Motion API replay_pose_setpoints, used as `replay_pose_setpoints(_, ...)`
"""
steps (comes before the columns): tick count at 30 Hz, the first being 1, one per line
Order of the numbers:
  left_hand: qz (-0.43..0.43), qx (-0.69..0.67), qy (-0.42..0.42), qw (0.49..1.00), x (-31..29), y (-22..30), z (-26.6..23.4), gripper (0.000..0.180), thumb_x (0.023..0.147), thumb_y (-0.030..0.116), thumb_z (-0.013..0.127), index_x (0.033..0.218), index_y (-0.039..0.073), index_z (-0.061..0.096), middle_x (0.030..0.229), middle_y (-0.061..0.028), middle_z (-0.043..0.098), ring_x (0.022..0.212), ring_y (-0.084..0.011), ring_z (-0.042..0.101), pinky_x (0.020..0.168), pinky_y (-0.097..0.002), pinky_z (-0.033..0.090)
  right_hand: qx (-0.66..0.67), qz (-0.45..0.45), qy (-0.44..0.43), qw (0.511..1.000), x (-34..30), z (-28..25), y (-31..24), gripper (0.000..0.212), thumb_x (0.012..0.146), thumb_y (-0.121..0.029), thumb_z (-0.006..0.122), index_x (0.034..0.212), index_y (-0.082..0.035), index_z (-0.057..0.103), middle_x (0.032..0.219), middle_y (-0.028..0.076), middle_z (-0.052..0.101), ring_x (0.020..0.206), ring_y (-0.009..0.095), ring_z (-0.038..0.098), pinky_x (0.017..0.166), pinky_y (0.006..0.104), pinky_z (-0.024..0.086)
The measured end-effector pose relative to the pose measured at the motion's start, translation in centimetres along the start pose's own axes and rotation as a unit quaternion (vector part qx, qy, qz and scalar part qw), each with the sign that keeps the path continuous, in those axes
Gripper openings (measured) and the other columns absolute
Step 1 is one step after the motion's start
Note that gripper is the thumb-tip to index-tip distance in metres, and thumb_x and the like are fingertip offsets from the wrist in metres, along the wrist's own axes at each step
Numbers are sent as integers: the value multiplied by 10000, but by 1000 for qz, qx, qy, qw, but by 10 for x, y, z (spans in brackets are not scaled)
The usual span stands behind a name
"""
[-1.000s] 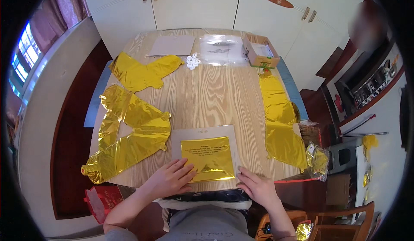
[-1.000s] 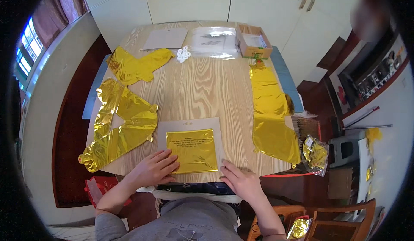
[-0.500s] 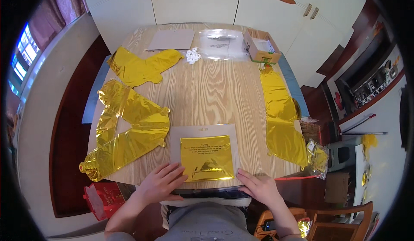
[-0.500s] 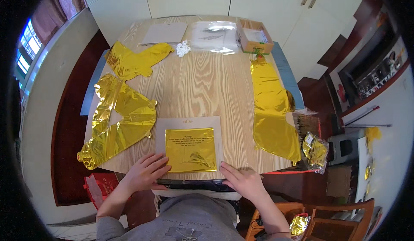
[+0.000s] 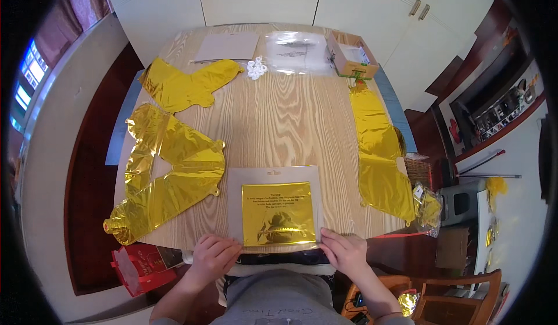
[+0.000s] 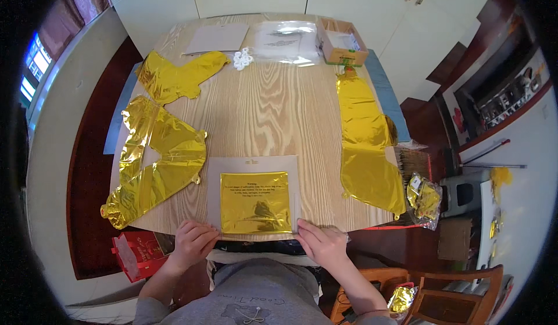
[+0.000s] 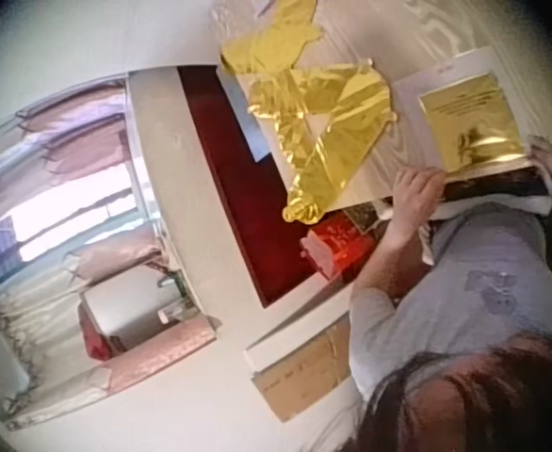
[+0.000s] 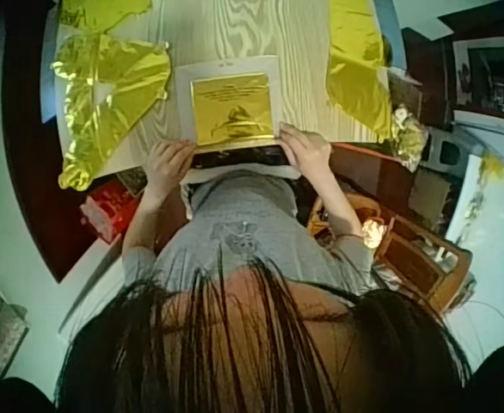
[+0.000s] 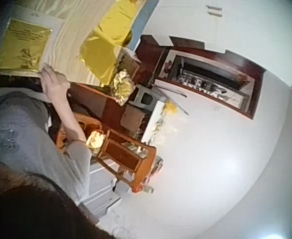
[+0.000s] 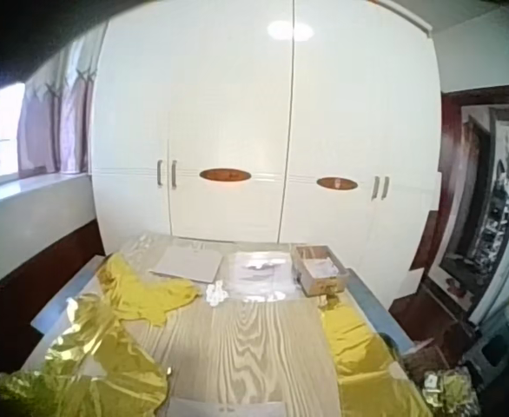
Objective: Manual folding and packaging of gold foil sheets using a cardboard template.
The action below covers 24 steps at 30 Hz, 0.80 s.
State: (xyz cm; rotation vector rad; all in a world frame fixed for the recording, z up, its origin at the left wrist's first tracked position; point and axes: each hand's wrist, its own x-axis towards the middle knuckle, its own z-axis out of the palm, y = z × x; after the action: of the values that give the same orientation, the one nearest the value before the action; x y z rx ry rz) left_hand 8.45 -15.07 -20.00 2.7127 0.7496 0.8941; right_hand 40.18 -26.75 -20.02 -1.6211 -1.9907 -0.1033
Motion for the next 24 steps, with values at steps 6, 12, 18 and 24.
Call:
replay_pose_setpoints(6, -63, -1, 28, 998, 1, 4, 8, 163, 681, 75, 770, 807, 89, 666, 763, -34, 627, 684, -222, 586, 640, -352, 458, 16, 46, 46, 998, 2, 10, -8, 115, 767, -135, 737, 753, -75, 640, 903, 52, 722, 584, 177, 653, 506, 302, 485)
replay_pose_setpoints(12, -115, -5, 56, 992, 5, 5, 17, 155, 683, 39, 761, 713, 82, 616, 637, -62, 536, 601, -256, 535, 572, -363, 440, 4, 75, 72, 995, 6, 16, -16, 124, 764, -91, 725, 722, -69, 610, 827, 63, 708, 549, 195, 637, 484, 306, 481)
replay_pose_setpoints(18, -145, 28, 55, 988, 5, 7, 23, 142, 716, 28, 735, 689, 65, 601, 610, -73, 489, 583, -278, 504, 547, -384, 425, -5, 100, 82, 992, 9, 23, -18, 122, 761, -83, 724, 728, -63, 608, 744, 64, 667, 495, 214, 600, 454, 304, 474)
replay_pose_setpoints(24, -151, 65, 31, 986, 15, 15, 18, 179, 718, 44, 738, 698, 70, 562, 649, -90, 484, 644, -289, 524, 590, -394, 441, 3, 172, 60, 983, 9, 23, -23, 148, 766, -87, 720, 770, -65, 573, 757, 72, 611, 503, 238, 601, 457, 336, 491)
